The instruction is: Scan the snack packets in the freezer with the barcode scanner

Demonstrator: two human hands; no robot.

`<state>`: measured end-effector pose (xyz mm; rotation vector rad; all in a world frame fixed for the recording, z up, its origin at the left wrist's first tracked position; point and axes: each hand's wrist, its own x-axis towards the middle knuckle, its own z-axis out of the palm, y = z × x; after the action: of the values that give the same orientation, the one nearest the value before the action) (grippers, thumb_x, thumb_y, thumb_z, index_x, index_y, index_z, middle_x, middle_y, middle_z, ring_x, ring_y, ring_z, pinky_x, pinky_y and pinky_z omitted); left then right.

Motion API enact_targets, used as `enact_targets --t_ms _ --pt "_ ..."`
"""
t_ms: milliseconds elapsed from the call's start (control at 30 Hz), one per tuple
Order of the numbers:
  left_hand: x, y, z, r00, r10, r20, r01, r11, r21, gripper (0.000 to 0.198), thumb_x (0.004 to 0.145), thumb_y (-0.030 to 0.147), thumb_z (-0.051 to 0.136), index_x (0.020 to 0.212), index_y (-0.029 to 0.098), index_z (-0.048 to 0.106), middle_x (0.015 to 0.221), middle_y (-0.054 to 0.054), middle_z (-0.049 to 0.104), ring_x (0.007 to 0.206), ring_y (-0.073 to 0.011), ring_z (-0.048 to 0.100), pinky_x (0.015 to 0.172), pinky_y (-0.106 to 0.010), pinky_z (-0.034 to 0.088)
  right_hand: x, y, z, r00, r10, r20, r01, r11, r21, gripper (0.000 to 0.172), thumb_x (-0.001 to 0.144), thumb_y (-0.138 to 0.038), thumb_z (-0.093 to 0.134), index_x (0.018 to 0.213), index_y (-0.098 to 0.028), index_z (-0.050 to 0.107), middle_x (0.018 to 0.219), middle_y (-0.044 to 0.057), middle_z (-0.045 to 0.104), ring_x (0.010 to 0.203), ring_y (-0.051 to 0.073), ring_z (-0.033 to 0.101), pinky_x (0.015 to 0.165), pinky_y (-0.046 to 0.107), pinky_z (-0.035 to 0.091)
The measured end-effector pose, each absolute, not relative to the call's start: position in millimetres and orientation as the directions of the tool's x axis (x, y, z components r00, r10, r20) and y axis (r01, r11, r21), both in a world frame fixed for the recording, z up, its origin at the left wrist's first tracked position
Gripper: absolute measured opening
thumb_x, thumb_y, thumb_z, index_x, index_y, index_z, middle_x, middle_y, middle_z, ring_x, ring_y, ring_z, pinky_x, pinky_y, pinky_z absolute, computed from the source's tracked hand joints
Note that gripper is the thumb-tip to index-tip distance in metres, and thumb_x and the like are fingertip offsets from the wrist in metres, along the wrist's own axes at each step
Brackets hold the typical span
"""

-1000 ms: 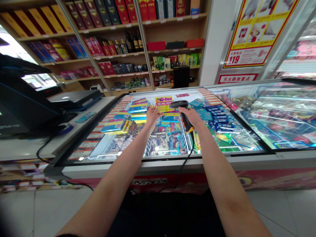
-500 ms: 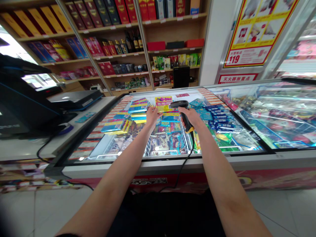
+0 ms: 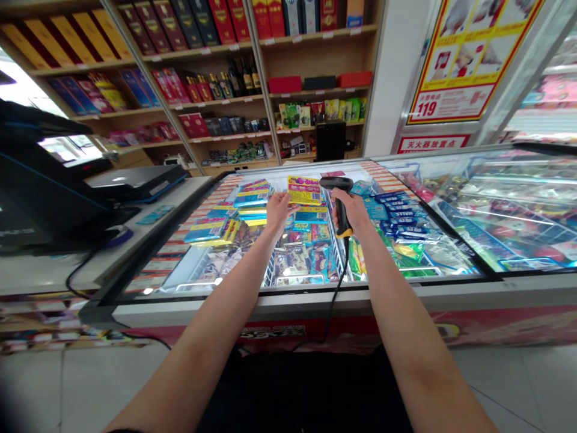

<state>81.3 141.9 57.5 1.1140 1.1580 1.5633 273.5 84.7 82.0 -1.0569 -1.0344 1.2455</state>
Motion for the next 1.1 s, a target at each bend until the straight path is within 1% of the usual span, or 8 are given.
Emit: enact_targets --t_ms 133,267,500,600,733,833,967,1100 --pt "76.6 137.8 68.0 -0.255 0.942 0.218 -0.18 -0.268 0.946 0.015 0.086 0.03 0.06 0.087 0.016 0.057 0.072 0.0 0.061 0.066 -0.0104 0.066 0.077 -0.033 0.062 273.5 85.9 81.3 0.094 0.995 0.029 -0.224 0.049 -0.973 0.03 0.083 -0.048 0.064 0.076 -0.021 0.054 0.048 -0.001 0.057 0.032 0.013 0.05 0.031 0.024 0.042" --pt "57.5 140.1 82.4 -0.415 0.873 0.256 -0.188 -0.357 0.915 0.02 0.085 0.03 0.057 0.101 0.017 0.057 0.073 0.001 0.061 0.065 -0.0105 0.066 0.076 -0.032 0.062 273.5 87.6 78.8 0.102 0.994 0.031 -0.226 0.053 -0.973 0.03 0.082 -0.048 0.065 0.075 -0.021 0.054 0.048 0.0 0.057 0.034 0.014 0.05 0.03 0.026 0.041" --pt "4.4 143.7 96.7 -0.655 0.672 0.347 0.049 -0.421 0.906 0.028 0.085 0.028 0.049 0.11 0.019 0.057 0.074 0.001 0.061 0.069 -0.015 0.068 0.071 -0.031 0.059 272.3 88.8 76.3 0.099 0.994 0.037 -0.206 0.057 -0.977 0.032 0.08 -0.05 0.067 0.075 -0.022 0.054 0.048 0.0 0.057 0.034 0.015 0.05 0.031 0.026 0.041" --pt "-12.2 144.4 94.8 -0.692 0.616 0.377 0.179 -0.359 0.916 0.027 0.087 0.03 0.046 0.11 0.019 0.057 0.076 0.0 0.062 0.075 -0.0174 0.069 0.074 -0.032 0.057 271.3 87.6 77.4 0.096 0.994 0.042 -0.215 0.062 -0.975 0.03 0.081 -0.048 0.066 0.075 -0.021 0.054 0.048 0.001 0.057 0.034 0.014 0.05 0.031 0.026 0.041" --pt "-22.7 145.3 92.4 -0.704 0.561 0.436 0.409 -0.181 0.894 0.018 0.088 0.031 0.05 0.099 0.019 0.058 0.09 -0.007 0.068 0.099 -0.024 0.068 0.094 -0.037 0.051 270.8 87.2 78.0 0.092 0.995 0.038 -0.213 0.057 -0.975 0.03 0.08 -0.048 0.066 0.076 -0.021 0.055 0.049 0.0 0.057 0.034 0.014 0.05 0.032 0.025 0.042" --pt "-22.3 145.3 88.7 -0.674 0.581 0.456 0.525 -0.058 0.849 0.018 0.087 0.033 0.055 0.099 0.019 0.059 0.106 -0.013 0.069 0.114 -0.0302 0.062 0.104 -0.044 0.043 270.8 87.1 77.8 0.088 0.996 0.033 -0.209 0.051 -0.977 0.03 0.081 -0.049 0.066 0.078 -0.021 0.055 0.049 0.0 0.057 0.034 0.015 0.05 0.032 0.026 0.041" --pt "-17.0 144.2 81.0 -0.676 0.582 0.453 0.578 0.037 0.815 0.029 0.082 0.03 0.064 0.107 0.018 0.058 0.121 -0.02 0.064 0.125 -0.0371 0.053 0.107 -0.054 0.038 270.2 85.9 78.2 0.092 0.995 0.034 -0.213 0.053 -0.976 0.03 0.081 -0.049 0.066 0.078 -0.02 0.056 0.049 0.0 0.057 0.034 0.014 0.049 0.032 0.025 0.041" --pt "-12.7 142.2 78.9 -0.694 0.587 0.417 0.56 0.076 0.825 0.027 0.086 0.028 0.059 0.11 0.017 0.058 0.125 -0.022 0.06 0.128 -0.0388 0.049 0.107 -0.057 0.036 269.5 85.7 78.3 0.083 0.996 0.033 -0.224 0.051 -0.973 0.028 0.081 -0.047 0.065 0.078 -0.02 0.056 0.049 0.0 0.057 0.034 0.014 0.049 0.031 0.025 0.041"
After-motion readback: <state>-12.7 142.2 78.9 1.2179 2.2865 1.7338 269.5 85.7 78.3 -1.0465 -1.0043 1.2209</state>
